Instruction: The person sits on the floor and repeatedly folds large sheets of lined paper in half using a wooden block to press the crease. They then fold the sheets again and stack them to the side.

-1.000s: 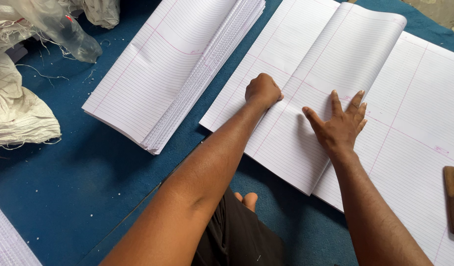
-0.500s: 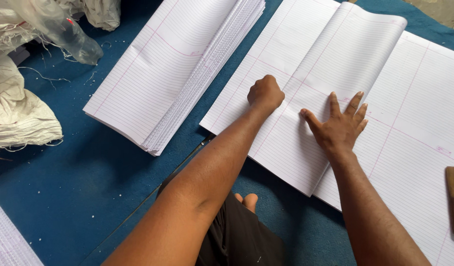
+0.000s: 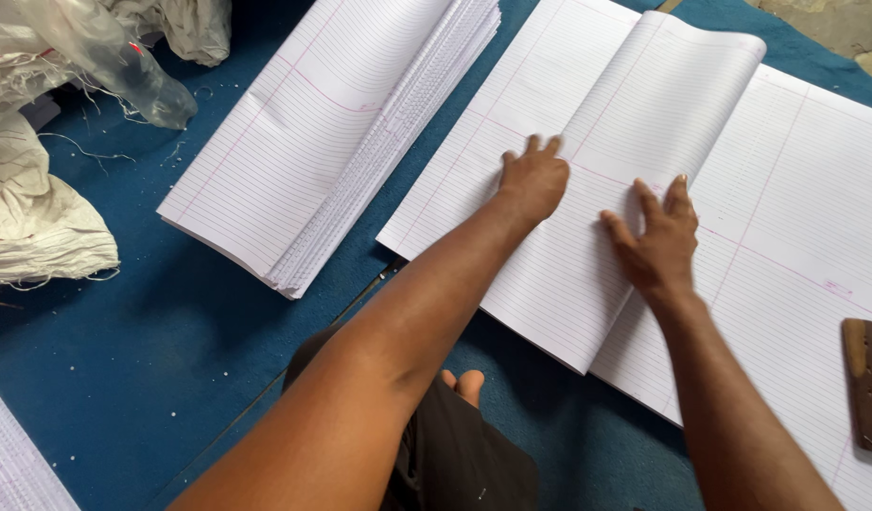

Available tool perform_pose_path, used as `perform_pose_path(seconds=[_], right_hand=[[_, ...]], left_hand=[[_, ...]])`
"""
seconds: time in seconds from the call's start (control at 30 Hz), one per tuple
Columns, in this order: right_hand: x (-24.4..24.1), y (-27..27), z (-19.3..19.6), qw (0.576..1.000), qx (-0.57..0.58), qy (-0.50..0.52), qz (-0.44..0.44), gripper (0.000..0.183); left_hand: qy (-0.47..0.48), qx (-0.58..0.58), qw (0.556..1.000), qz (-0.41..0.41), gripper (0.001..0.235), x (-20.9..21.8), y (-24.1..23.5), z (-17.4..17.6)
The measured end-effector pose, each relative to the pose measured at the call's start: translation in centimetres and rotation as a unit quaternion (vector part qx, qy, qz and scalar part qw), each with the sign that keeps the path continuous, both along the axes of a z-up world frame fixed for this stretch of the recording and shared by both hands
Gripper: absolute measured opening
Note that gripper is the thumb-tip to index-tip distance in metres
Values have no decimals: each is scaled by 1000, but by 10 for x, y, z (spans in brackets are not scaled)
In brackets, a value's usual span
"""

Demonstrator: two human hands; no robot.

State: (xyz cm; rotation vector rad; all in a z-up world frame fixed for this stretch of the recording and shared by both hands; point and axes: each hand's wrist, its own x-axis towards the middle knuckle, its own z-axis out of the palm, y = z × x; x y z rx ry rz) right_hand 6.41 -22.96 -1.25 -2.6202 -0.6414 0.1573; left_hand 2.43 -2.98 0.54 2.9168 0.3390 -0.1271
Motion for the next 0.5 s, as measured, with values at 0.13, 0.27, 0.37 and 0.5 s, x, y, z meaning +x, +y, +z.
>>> perform_pose_path(seconds=[0.13, 0.27, 0.37, 0.5], right_hand=[[14, -38, 17, 999, 21, 41, 26, 58], [32, -98, 24, 986, -104, -99, 82, 53], [48, -144, 23, 977, -192, -94, 1, 52], [76, -212, 2, 959, -243, -32, -145, 59]], left_hand=[[43, 12, 998, -49, 20, 20, -14, -7], [73, -40, 996, -37, 32, 28, -15, 9], [139, -69, 988, -28, 46, 27, -22, 34], [208, -54, 976, -28, 88, 25, -39, 56]])
